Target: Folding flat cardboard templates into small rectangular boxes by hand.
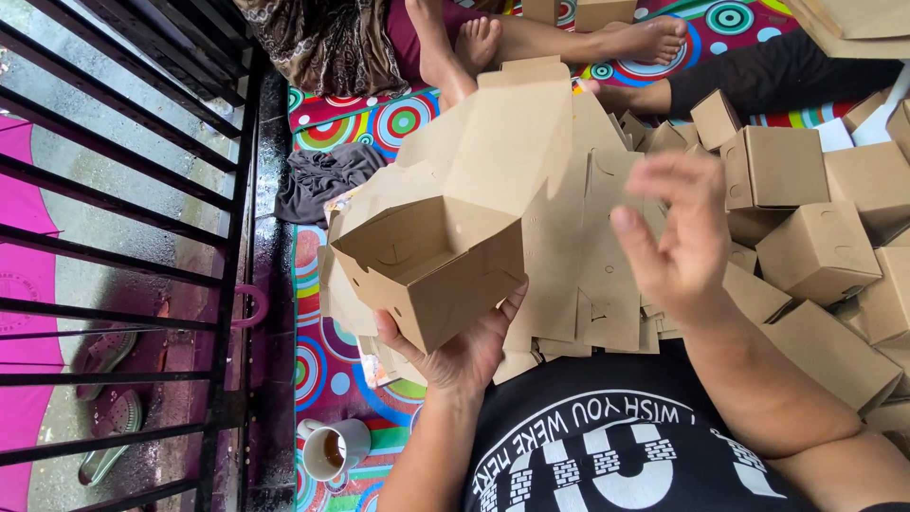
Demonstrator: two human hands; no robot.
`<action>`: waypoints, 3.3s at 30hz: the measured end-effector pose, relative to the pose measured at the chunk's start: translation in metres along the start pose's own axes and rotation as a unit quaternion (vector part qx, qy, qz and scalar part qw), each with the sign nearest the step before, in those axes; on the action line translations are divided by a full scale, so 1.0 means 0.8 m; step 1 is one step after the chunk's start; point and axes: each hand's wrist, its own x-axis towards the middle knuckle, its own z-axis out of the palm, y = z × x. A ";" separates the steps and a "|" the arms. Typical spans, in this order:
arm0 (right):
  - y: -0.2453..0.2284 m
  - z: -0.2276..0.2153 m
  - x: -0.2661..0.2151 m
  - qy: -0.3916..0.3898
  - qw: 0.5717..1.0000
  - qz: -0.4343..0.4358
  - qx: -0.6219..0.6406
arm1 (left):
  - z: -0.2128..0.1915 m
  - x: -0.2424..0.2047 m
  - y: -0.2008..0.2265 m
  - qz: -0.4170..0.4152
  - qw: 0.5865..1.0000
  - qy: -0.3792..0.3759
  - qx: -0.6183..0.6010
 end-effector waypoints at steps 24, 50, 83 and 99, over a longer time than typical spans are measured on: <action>-0.042 0.025 0.004 -0.235 0.971 -0.004 -0.045 | -0.022 -0.001 -0.013 -0.125 0.987 -0.078 0.061; -0.062 0.029 -0.004 -0.170 0.970 0.107 0.139 | -0.055 0.009 -0.020 -0.163 0.982 -0.027 0.090; -0.050 0.001 0.028 -0.355 0.934 0.012 0.030 | -0.067 0.017 -0.022 0.440 0.566 -0.254 0.649; -0.052 -0.003 0.023 -0.386 0.902 -0.046 -0.189 | -0.085 0.016 -0.023 0.424 0.566 -0.207 0.676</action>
